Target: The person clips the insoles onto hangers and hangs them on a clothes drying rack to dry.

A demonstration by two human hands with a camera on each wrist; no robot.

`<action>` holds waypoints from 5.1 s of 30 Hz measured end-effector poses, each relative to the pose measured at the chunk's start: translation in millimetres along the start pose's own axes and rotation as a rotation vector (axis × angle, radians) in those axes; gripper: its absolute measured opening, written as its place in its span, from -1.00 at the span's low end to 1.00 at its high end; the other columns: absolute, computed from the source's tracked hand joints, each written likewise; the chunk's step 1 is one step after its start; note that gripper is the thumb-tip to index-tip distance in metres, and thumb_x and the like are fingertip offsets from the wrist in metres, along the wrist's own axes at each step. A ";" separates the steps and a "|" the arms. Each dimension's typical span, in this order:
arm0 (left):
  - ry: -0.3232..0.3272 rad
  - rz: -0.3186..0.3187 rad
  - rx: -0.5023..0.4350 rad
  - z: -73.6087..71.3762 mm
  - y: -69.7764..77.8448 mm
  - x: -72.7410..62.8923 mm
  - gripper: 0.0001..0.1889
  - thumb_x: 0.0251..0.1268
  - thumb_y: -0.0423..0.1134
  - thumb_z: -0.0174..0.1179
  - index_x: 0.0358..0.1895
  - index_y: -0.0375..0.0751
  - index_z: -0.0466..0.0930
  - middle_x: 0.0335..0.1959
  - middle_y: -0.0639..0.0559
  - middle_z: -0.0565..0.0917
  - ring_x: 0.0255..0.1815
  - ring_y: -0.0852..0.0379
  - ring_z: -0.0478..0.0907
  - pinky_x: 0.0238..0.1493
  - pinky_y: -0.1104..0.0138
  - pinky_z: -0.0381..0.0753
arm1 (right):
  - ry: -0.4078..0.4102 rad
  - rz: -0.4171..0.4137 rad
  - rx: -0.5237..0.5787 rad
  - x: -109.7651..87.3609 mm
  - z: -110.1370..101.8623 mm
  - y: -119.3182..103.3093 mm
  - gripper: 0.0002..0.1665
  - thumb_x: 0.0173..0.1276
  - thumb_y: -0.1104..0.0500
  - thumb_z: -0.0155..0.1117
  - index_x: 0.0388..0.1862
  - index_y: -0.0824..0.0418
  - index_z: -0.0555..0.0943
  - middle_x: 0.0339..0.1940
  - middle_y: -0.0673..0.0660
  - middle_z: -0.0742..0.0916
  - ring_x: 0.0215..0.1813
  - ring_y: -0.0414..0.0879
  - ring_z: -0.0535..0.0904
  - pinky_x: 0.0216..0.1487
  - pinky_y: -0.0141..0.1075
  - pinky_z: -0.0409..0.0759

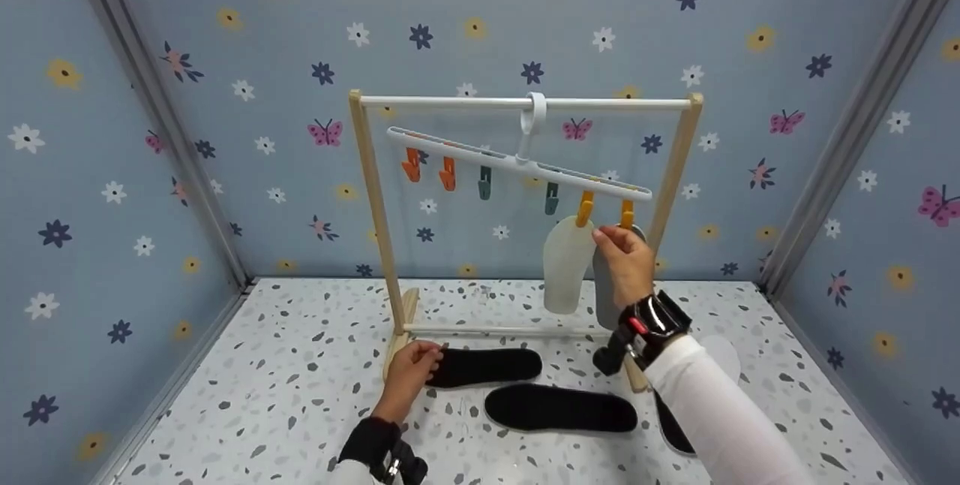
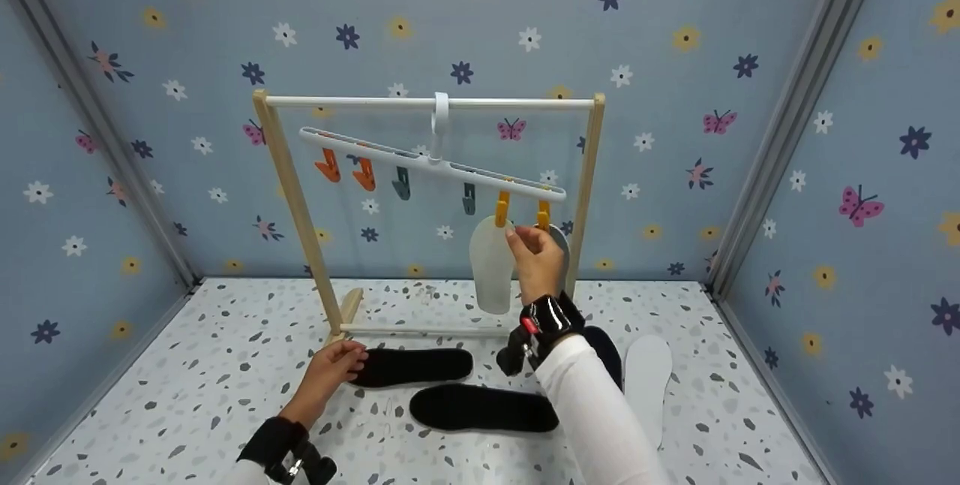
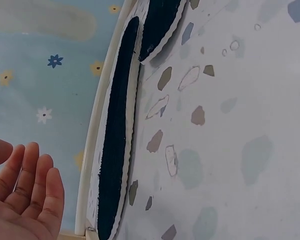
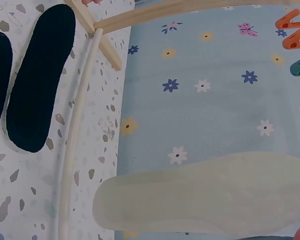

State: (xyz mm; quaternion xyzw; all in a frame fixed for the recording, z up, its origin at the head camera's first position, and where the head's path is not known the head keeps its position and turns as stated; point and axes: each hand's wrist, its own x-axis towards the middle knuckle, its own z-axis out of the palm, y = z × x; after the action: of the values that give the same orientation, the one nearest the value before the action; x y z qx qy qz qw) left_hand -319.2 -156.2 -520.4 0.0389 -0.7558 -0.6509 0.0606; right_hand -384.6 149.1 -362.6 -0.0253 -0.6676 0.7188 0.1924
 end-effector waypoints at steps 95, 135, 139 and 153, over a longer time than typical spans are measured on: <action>-0.128 0.215 0.315 -38.3 -40.4 8.5 -0.70 -0.11 -0.54 0.29 -0.22 -0.29 0.53 -0.20 -0.14 0.64 -0.10 -0.07 0.53 -0.05 0.11 0.44 | -0.086 0.024 -0.107 -16.0 5.8 35.6 -0.70 0.29 0.18 0.29 -0.10 0.38 0.61 -0.26 0.09 0.67 -0.20 -0.18 0.52 -0.09 -0.38 0.48; 0.077 0.219 0.094 1.3 45.6 25.5 -0.86 0.21 -0.33 0.24 -0.22 -0.28 0.53 -0.40 0.01 0.54 -0.31 0.17 0.46 -0.20 0.31 0.48 | -0.147 -0.144 -0.056 -15.0 31.3 -4.7 -0.59 0.31 0.18 0.27 0.09 0.35 0.56 0.02 0.24 0.66 0.02 -0.04 0.55 0.04 -0.33 0.48; 0.064 0.236 0.077 6.8 53.1 29.9 -0.86 0.21 -0.39 0.22 -0.20 -0.36 0.54 -0.32 -0.07 0.61 -0.26 0.11 0.54 -0.15 0.24 0.52 | -0.169 -0.132 -0.063 -13.3 34.8 -12.0 -0.53 0.35 0.14 0.23 0.16 0.36 0.50 0.11 0.26 0.62 0.12 -0.01 0.51 0.16 -0.25 0.44; 0.020 0.313 0.004 29.0 93.6 16.1 -0.85 0.22 -0.42 0.20 -0.19 -0.42 0.54 -0.29 -0.18 0.61 -0.23 -0.01 0.56 -0.17 0.28 0.54 | -0.164 -0.044 -0.036 -5.5 48.6 -23.2 -0.52 0.48 0.14 0.00 0.27 0.37 0.39 0.28 0.23 0.50 0.30 0.01 0.38 0.34 -0.20 0.26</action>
State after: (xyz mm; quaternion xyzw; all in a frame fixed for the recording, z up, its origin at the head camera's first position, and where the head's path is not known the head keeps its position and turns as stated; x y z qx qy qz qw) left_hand -337.5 -116.0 -431.4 -0.0730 -0.7532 -0.6316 0.1688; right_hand -388.2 102.1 -336.1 0.0450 -0.6944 0.7019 0.1524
